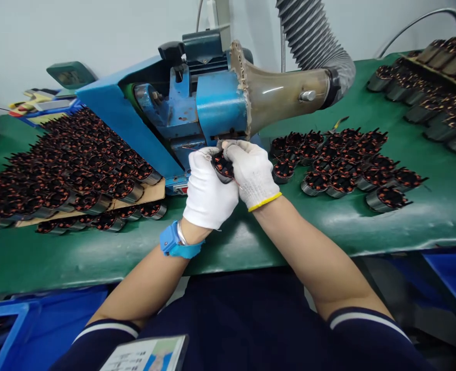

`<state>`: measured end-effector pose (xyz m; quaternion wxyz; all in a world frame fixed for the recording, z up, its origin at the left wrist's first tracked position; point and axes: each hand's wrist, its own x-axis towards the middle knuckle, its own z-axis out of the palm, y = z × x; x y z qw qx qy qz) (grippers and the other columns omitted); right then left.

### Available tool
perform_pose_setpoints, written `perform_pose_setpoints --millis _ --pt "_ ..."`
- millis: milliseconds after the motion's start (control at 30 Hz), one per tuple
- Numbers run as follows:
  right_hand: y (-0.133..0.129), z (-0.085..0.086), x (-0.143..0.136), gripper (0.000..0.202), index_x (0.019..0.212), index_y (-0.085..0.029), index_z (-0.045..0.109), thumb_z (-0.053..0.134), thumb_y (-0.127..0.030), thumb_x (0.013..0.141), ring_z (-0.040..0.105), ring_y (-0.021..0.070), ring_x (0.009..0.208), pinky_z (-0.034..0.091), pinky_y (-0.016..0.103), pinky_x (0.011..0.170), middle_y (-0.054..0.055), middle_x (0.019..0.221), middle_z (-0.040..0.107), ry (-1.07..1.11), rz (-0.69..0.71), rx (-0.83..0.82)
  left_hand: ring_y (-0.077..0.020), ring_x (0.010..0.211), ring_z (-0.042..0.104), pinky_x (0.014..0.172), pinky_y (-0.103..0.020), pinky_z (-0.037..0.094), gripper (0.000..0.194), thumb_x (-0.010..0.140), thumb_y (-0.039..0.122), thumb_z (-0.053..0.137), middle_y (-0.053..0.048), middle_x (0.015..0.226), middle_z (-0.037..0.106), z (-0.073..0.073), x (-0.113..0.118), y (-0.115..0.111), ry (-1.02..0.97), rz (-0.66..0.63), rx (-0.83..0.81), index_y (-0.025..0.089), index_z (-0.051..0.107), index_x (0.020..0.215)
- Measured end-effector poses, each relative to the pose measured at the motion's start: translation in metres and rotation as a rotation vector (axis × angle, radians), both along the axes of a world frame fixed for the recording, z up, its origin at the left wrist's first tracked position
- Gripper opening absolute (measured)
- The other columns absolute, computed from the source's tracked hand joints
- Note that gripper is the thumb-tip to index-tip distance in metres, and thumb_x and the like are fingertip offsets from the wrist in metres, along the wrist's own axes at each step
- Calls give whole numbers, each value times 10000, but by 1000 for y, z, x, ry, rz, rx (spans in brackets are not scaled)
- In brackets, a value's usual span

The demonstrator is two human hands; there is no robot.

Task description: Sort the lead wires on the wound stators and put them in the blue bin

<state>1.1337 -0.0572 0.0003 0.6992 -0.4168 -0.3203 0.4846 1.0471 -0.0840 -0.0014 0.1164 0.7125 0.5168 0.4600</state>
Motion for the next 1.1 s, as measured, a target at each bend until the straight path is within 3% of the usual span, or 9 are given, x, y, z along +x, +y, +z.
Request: perform_pose_setpoints --millis 233,533,667,800,900,1000,1100 --pt "-4 3 -1 59 707 -160 641 628 -205 743 561 75 591 491 223 639 -58 597 611 89 -50 -26 -227 967 627 865 -364 526 492 702 216 666 -105 1098 565 -3 1 3 69 -20 39 184 417 1125" --pt "-6 -1 -4 70 745 -168 625 591 -223 772 593 106 690 522 271 763 -28 672 621 2 -109 -16 -201 923 632 837 -340 543 491 679 224 684 -74 1073 559 -8 -1 7 9 -70 47 208 425 1095" --pt "-1 0 -4 72 729 -162 624 585 -212 763 596 106 684 527 267 747 -20 681 635 -13 -104 -41 -212 951 624 867 -352 534 512 665 215 698 -78 1069 553 -9 -1 10 -23 -83 59 196 426 1099" --pt "-18 -1 -7 102 762 -161 650 614 -257 763 599 105 652 525 242 675 -16 676 651 7 -87 -4 -190 913 614 849 -346 534 508 662 210 702 -53 1022 532 -14 -7 2 -42 -102 110 212 415 1082" --pt "-44 -6 -5 187 839 -161 681 613 -332 806 626 125 681 521 244 662 9 728 685 -112 -54 43 -175 893 616 830 -339 540 507 661 217 710 -40 1014 517 -22 -15 -9 -44 -169 198 228 402 1064" --pt "-64 -8 7 229 877 -173 695 568 -363 865 617 139 685 502 258 665 17 731 682 -419 -87 102 -192 950 634 850 -353 545 558 656 268 752 -57 1053 542 -27 -21 -17 -36 -218 223 229 392 1080" --pt "-66 -5 28 265 751 -187 675 549 -374 889 564 134 646 466 267 658 16 682 635 -725 -138 157 -177 924 661 832 -338 557 584 670 282 776 -52 1031 590 -27 -21 -22 -67 -239 151 229 378 1094"
